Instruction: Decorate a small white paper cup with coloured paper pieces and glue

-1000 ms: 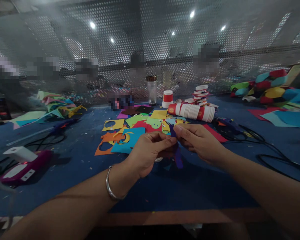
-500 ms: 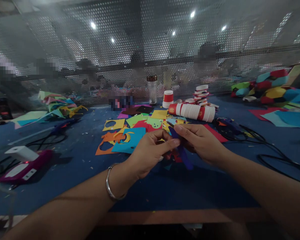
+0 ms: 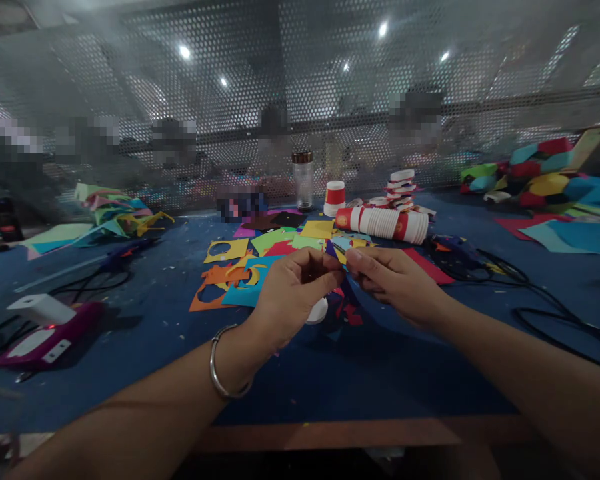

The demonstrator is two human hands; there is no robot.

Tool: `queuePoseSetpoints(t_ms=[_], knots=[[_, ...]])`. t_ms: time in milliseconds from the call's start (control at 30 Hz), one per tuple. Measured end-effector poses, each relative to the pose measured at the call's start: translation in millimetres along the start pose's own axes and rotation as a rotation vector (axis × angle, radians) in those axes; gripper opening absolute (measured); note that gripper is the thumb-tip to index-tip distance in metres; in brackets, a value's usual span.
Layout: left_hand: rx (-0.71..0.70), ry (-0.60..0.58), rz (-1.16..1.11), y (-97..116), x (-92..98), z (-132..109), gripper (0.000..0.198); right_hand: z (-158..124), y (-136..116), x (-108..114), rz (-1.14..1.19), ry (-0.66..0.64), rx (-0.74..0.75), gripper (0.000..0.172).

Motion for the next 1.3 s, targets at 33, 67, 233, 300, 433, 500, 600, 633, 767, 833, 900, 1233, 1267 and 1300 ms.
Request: queuePoseSetpoints(t_ms=[33,67,233,300,433,500,600,633,767,833,900,1233,1267,1300], knots=[[-0.023,-0.001,0.044,1.0,0.8,0.3,0.022,0.0,0.3,-0.6,0.007,-0.005,-0.007,0.060],[-0.046,-0.001,0.090,2.1,1.5,0.2,0.019,-0.1,0.4,-1.2,0.011,-0.012,-0.011,0.059],[-0.094,-0.018,0.175,6.7,-0.8,-2.3,0.012,-0.6,-3.4,-3.6,-0.031,-0.052,0.024,0.058],[-0.093,-0.022,0.160,7.8,-2.5,-3.2,0.012,-0.4,-4.7,-3.5,-0.055,-0.055,0.039,0.059],[-0.100,-0.038,0.146,10.1,-5.9,-4.5,0.012,-0.6,-6.8,-3.7,-0.083,-0.059,0.058,0.059],[-0.102,-0.037,0.151,11.1,-6.1,-4.9,0.012,-1.0,-7.7,-3.8,-0.089,-0.058,0.063,0.059],[-0.094,-0.036,0.154,11.9,-6.4,-5.3,0.012,-1.4,-8.5,-4.2,-0.097,-0.062,0.062,0.059],[-0.089,-0.038,0.150,11.6,-6.7,-5.4,0.012,-1.5,-8.5,-4.2,-0.097,-0.062,0.059,0.059],[-0.073,-0.039,0.139,9.1,-6.7,-5.7,0.013,-1.2,-8.1,-3.4,-0.076,-0.047,0.050,0.059],[-0.085,-0.037,0.145,8.9,-6.0,-5.5,0.014,-1.1,-6.7,-2.9,-0.057,-0.035,0.040,0.059],[-0.107,-0.032,0.160,10.1,-4.9,-4.9,0.015,-0.9,-3.4,-1.2,-0.034,-0.013,0.016,0.058],[-0.078,-0.033,0.217,8.6,3.2,-0.2,0.021,0.2,2.9,11.4,-0.018,0.079,-0.029,0.064],[-0.065,-0.026,0.212,7.5,5.6,0.8,0.025,0.2,3.4,12.1,-0.037,0.077,-0.031,0.064],[-0.057,-0.018,0.205,6.8,8.3,2.0,0.028,0.3,3.8,12.7,-0.061,0.073,-0.033,0.063]])
Point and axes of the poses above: each hand's wrist, its own z-axis towards the middle knuckle, its own x-axis out of the back of the hand, y = z × x, the point moved 10 cm from there along z, towards the middle knuckle, and after that the axes turned 1 degree about y, right-handed, at the moved point
